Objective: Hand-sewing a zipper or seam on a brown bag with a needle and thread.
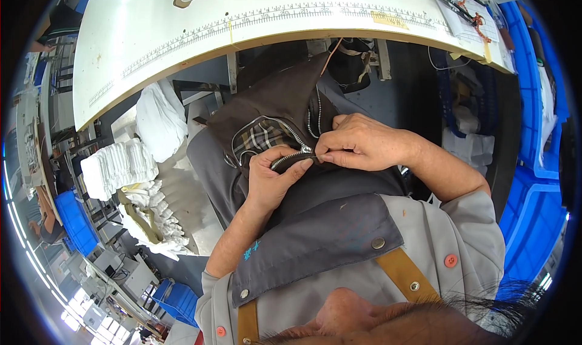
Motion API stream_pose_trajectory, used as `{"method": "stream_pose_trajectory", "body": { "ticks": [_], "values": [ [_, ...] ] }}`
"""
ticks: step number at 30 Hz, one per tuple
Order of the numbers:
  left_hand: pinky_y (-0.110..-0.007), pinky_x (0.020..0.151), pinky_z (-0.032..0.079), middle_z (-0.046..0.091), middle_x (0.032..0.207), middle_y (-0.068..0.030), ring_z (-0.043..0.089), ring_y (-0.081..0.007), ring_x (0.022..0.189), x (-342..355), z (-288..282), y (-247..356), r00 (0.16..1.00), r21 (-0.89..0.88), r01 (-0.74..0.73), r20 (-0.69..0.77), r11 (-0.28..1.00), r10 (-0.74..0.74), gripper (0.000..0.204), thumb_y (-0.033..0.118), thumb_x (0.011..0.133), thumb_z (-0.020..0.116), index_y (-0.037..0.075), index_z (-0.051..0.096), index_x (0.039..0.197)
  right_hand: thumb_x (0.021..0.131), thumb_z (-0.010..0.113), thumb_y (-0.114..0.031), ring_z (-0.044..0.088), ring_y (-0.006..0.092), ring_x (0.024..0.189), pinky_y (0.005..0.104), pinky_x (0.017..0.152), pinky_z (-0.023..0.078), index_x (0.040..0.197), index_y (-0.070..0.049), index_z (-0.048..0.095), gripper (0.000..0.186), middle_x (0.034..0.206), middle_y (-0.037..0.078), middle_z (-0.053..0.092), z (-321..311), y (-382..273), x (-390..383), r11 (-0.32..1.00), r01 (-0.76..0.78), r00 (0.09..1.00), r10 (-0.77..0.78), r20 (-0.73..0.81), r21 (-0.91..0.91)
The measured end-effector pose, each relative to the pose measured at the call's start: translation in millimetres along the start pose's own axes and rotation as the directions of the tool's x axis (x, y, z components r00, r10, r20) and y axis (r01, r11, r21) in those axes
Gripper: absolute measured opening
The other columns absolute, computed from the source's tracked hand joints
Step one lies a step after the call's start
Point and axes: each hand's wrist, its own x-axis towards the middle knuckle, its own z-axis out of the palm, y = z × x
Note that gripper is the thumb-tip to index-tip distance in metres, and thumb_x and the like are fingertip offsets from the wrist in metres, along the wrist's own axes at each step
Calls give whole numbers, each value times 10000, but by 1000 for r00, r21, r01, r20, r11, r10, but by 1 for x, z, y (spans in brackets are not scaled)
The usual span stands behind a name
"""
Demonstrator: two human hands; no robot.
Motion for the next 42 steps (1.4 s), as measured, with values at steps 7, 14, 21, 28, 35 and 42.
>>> {"method": "stream_pose_trajectory", "body": {
  "ticks": [7, 14, 21, 28, 35, 42],
  "values": [
    [-185, 659, 458, 682, 803, 2, 589, -36, 726, 0, 0, 0, 1000, 2, -19, 12, 1000, 19, 135, 87, 837, 790, 5, 718, 916, 932, 584, -178, 569, 262, 625, 368, 739, 440, 956, -108, 659, 105, 708, 39, 652, -3, -2, -1, 1000, -4, 1000, 4, 14, 13],
    [-187, 657, 459, 682, 799, 2, 591, -37, 719, -1, -1, 0, 1000, 27, -14, 1, 1000, 14, 134, 86, 834, 790, 5, 718, 914, 915, 585, -166, 582, 272, 668, 380, 760, 445, 945, -110, 667, 103, 731, 43, 661, -4, -1, -1, 1000, -18, 1000, 18, 24, 4],
    [-188, 648, 459, 677, 787, 5, 586, -34, 716, 0, 1, 4, 1000, 41, -16, 7, 999, 16, 134, 84, 830, 793, 4, 715, 904, 923, 586, -180, 590, 278, 679, 388, 750, 451, 932, -121, 654, 90, 744, 44, 670, -4, -4, 1, 999, -24, 1000, 25, 11, -40],
    [-187, 647, 457, 670, 787, 14, 574, -32, 712, 1, 1, 2, 1000, -4, 20, -8, 1000, -20, 131, 79, 829, 795, 4, 711, 896, 934, 602, -194, 591, 277, 650, 383, 720, 458, 929, -129, 648, 80, 747, 28, 674, 7, 5, -2, 1000, -6, 998, 6, -69, -10],
    [-188, 642, 450, 658, 776, 23, 560, -27, 703, 1, 3, 2, 999, -60, 32, -16, 998, -33, 124, 82, 832, 794, 11, 709, 888, 937, 611, -204, 586, 265, 664, 398, 697, 453, 930, -131, 634, 77, 735, 26, 658, 10, 3, -2, 999, -44, 995, 44, -89, -4],
    [-184, 651, 443, 654, 789, 25, 552, -25, 715, 1, 3, 1, 999, -104, 33, -23, 994, -35, 98, 62, 845, 776, 8, 706, 887, 942, 619, -236, 590, 281, 710, 416, 693, 454, 927, -123, 630, 115, 747, 46, 652, 18, 2, -1, 995, -93, 987, 88, -136, -33]
  ]
}}
